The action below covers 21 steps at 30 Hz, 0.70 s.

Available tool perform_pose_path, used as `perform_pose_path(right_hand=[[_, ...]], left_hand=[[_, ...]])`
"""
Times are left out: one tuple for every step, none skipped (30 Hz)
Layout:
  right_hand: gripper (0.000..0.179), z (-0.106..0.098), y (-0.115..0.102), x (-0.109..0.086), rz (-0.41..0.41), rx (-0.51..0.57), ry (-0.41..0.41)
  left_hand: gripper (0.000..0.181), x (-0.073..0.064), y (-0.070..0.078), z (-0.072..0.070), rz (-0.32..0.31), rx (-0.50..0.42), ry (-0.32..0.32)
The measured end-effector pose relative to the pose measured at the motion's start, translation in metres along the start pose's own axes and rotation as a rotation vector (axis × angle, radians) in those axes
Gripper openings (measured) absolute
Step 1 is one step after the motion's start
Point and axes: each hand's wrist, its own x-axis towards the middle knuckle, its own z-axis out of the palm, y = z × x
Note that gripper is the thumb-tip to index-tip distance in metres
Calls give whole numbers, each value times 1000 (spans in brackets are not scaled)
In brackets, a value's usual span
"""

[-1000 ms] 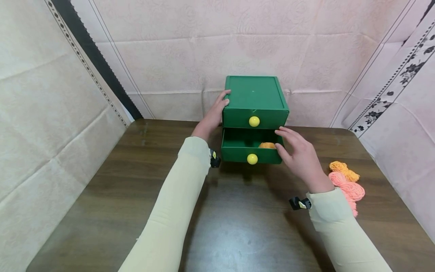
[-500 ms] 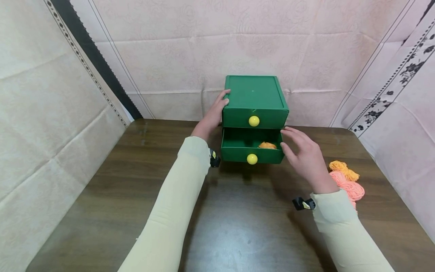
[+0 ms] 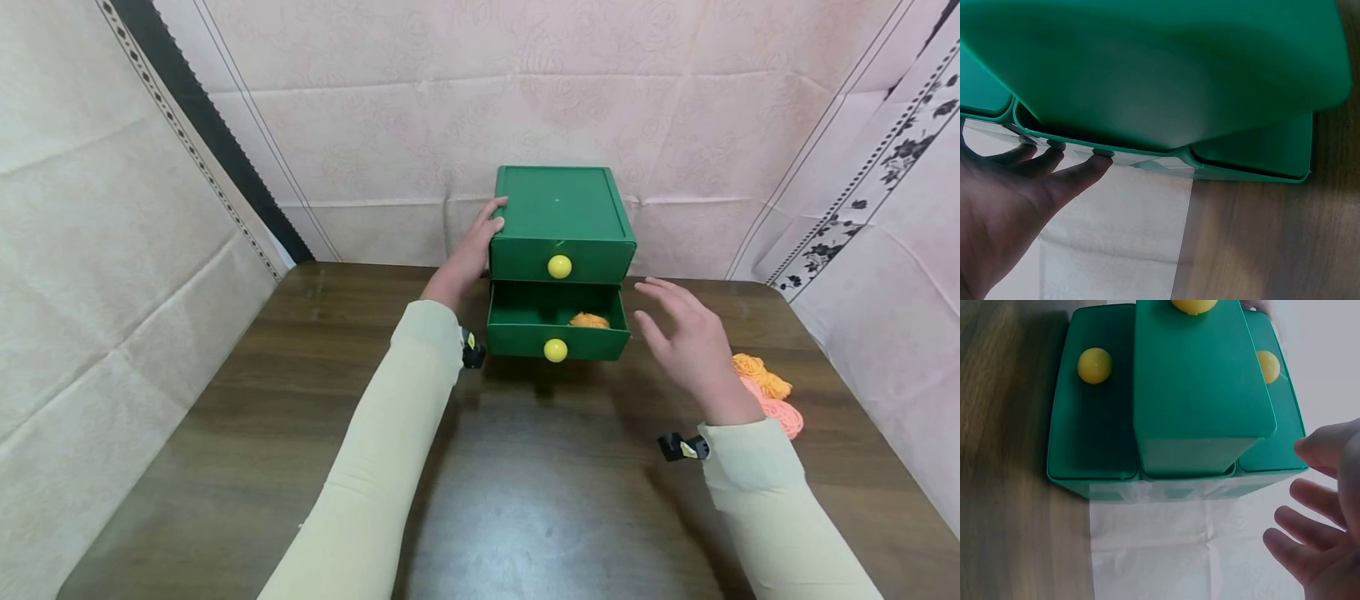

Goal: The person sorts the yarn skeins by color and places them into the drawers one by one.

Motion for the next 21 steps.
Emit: perform_pose_path(right_hand=[[40,-1,1,0,-4,-5,4],[40,-2,2,0,-6,-10,7],[40,-3,3,0,-6,-15,7],[40,-3,4,0,-5,-18,8],[40,-4,6,0,-6,-21,9],[40,-5,7,0,-2,-25,6],[40,-5,8,0,2,-28,3],[40,-6,9,-1,5,-31,1],[40,-6,10,-1,7,-34,-3],[40,-7,11,-1,11,-36,-6],[40,-7,12,-1,16,-40,-10],[40,-8,13,-1,22,-43,-14],[41,-8,14,-1,27,-44,-19],[41,-9,15,-1,32,-45,-23],[41,-9,16,-2,40,-48,-28],[41,-10,17,-2,47,-51,-33],[41,-11,18,-2,53,-54,-38],[41,-12,19,-3,59,-58,-45],[42,-13,20,-3,65,-61,-53],[42,-13,21,-3,72,-66,-60],[42,-15,23,-4,79,-72,-68]], left_hand=[[45,1,-2,0,5,2,5],[45,2,-3,0,7,4,8],[44,2,-4,0,10,5,9],[44,3,-4,0,13,5,8],[44,3,-5,0,14,3,8],[44,3,-5,0,13,1,7],[44,3,-4,0,10,0,5],[45,3,-4,0,7,-2,2],[45,4,-4,0,5,-5,0],[45,4,-4,0,4,-6,-1],[45,4,-4,0,1,-7,0],[44,4,-4,0,0,-6,0],[44,4,-4,0,-1,-6,2],[44,4,-4,0,-2,-8,3],[44,4,-5,0,1,-9,4],[43,3,-5,0,3,-10,7],[43,4,-5,0,7,-13,8],[43,4,-6,0,10,-14,10],[44,4,-6,1,14,-15,11],[44,4,-6,1,17,-14,12],[44,4,-6,1,20,-13,14]])
